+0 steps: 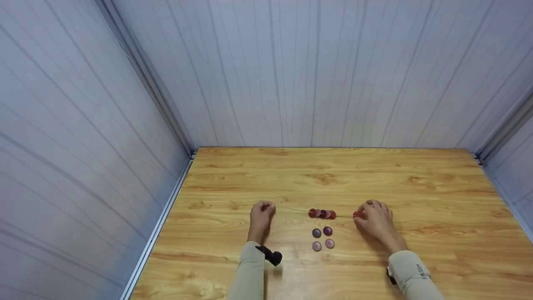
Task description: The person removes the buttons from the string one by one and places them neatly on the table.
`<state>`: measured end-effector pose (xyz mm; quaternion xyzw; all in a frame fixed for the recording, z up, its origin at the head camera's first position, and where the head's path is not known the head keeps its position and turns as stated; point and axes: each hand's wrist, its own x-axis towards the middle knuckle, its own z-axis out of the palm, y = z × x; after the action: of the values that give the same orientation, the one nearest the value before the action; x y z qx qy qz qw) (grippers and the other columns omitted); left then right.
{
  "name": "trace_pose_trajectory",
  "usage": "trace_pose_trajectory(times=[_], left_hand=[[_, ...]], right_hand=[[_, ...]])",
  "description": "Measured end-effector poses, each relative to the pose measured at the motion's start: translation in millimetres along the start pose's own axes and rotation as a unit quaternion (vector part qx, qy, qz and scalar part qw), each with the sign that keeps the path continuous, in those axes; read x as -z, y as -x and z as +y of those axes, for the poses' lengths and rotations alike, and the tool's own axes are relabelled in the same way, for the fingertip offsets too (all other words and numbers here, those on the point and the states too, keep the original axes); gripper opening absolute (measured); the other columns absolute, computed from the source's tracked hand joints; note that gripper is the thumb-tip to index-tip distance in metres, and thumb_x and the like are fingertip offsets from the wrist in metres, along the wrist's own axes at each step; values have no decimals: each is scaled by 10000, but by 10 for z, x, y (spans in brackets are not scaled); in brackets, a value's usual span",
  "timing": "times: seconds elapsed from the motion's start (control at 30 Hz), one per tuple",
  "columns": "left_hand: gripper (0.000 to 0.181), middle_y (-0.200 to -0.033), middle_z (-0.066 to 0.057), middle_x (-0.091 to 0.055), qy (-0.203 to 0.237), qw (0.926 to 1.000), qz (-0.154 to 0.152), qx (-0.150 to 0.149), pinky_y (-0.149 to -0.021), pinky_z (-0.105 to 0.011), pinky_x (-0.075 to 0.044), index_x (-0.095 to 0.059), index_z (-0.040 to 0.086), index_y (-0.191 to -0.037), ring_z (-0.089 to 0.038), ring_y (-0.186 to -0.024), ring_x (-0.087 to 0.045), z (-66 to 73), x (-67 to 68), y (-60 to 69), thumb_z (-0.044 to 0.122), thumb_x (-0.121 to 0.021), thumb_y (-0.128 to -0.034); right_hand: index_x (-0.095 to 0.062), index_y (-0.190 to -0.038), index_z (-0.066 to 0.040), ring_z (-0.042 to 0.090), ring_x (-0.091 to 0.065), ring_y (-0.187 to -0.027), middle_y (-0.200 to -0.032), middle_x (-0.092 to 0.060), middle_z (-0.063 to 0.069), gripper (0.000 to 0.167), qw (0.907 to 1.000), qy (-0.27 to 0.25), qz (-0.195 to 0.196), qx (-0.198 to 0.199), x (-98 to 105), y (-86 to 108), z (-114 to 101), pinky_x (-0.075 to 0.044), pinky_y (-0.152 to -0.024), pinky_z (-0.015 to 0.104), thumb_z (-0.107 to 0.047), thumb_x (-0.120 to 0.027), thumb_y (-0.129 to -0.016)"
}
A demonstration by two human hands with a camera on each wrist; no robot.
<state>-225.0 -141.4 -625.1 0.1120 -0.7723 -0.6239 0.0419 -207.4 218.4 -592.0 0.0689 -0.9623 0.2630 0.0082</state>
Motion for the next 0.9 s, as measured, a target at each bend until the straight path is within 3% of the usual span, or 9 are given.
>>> trace_pose_trajectory(times=[0.9], left_hand=[[111,-882,-84,-644,35,10000,-71,-32,-716,-276,-506,-659,7,-974,-150,-791,-590,-3,3,3,97,-613,-931]], right_hand=[[-621,-1065,-45,518,-279,-1248,-1338,-422,292,273,9997,-91,32,-224,190,91,245,-179,-984,651,-245,-672,-886]])
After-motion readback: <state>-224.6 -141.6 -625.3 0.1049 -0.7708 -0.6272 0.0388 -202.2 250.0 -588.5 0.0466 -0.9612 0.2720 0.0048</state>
